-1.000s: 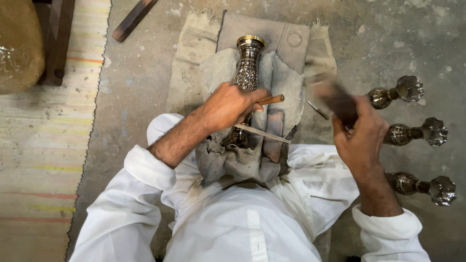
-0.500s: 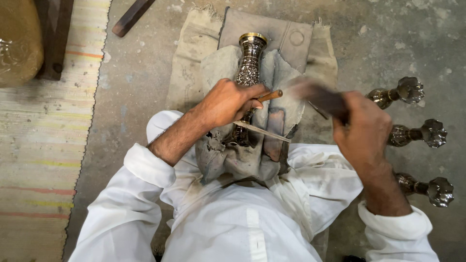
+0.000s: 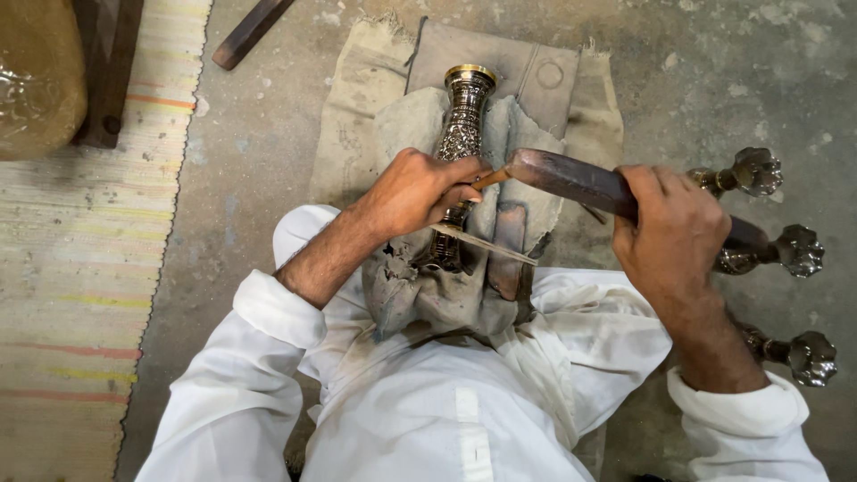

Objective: The person sits on the floor holding a small chisel against an engraved brass vase while striking the chisel with a wooden mallet, chasing the decorative pattern. The person repositions the chisel around the vase surface and continues hammering throughout the clip.

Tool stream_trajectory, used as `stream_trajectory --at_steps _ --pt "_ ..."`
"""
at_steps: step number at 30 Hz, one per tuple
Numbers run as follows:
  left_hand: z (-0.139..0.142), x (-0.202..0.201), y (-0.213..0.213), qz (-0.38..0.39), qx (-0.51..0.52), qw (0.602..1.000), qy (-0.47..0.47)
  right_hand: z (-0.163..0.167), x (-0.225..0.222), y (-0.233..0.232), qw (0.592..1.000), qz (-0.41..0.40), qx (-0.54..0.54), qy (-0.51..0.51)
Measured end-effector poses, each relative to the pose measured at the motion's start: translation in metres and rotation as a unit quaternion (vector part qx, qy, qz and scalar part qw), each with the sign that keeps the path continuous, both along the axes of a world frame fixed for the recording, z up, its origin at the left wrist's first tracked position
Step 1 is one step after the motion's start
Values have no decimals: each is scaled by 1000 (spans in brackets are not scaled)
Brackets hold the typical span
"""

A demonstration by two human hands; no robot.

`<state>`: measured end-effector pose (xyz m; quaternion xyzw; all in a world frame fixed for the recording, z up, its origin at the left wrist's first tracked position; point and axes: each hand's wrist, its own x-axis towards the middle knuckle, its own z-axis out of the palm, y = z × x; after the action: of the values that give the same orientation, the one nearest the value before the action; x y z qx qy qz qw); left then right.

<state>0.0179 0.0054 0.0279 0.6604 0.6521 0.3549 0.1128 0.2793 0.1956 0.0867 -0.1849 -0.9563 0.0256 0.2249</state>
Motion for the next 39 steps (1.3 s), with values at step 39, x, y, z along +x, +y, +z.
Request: stream_trajectory --at_steps 39 --pt "-26 3 -20 52 120 985 -114 61 -49 -3 984 92 136 -70"
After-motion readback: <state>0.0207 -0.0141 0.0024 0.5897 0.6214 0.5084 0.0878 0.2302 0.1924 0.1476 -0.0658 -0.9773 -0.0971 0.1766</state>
